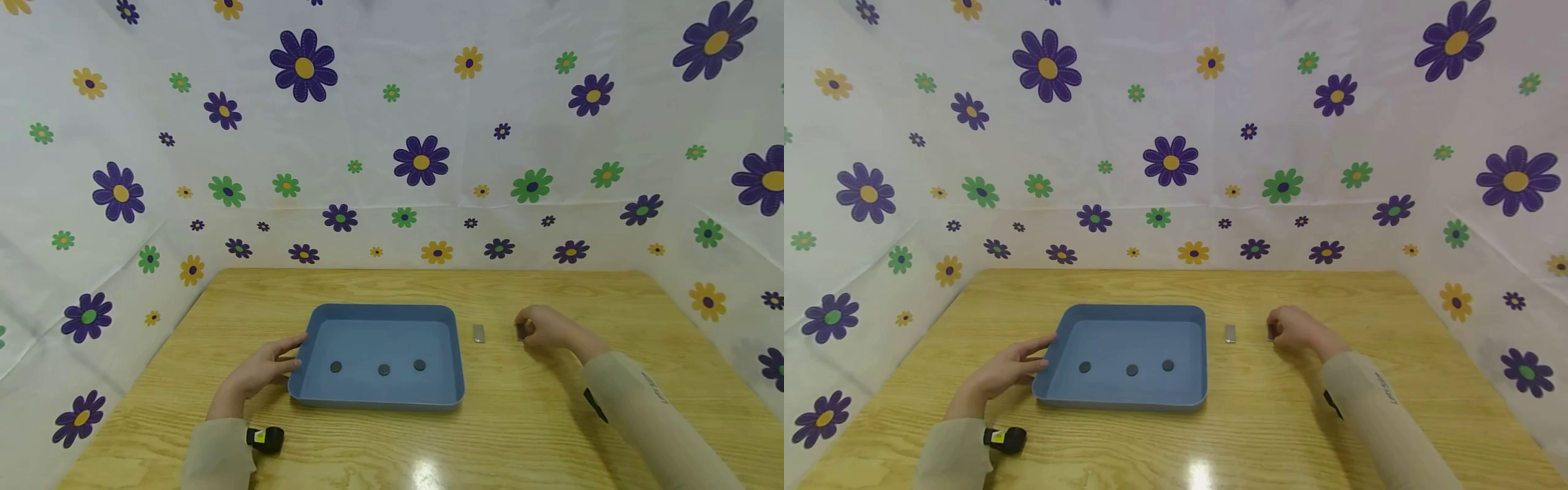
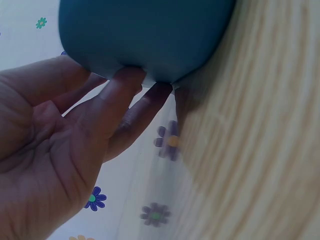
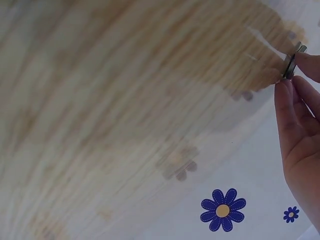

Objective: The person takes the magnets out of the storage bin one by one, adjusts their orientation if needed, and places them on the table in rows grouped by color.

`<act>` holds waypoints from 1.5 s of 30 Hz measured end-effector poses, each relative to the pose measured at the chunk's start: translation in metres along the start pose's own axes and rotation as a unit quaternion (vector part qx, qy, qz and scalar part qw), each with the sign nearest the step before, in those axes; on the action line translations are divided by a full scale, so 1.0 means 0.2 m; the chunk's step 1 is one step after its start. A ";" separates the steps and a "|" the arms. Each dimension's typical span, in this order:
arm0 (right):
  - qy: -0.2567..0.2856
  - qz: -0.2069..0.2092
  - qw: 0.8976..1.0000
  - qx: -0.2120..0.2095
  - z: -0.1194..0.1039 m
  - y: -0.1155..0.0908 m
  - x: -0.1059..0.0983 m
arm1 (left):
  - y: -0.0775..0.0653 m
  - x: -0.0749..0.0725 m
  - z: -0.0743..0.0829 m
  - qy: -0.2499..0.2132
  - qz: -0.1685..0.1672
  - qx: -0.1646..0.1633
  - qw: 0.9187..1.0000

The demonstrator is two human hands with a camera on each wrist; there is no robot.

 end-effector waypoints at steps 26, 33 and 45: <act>0.074 0.075 0.993 -0.050 -0.27 -0.07 -0.04 | 0.00 0.00 0.02 0.001 0.000 -0.002 1.000; 0.115 0.057 0.989 -0.079 -0.40 -0.06 0.02 | 0.00 0.00 0.02 -0.003 0.000 -0.001 1.000; 0.157 0.027 0.979 -0.129 -0.58 0.02 0.12 | 0.00 0.00 0.02 -0.006 -0.001 0.001 1.000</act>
Point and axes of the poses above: each hand's wrist, its own y-axis towards the middle knuckle, its own x-axis out of the palm, z = x × y, the point moved 3 cm from there along y, towards the middle knuckle, and after that the axes turned 11 degrees about x, right-handed, at the moved point
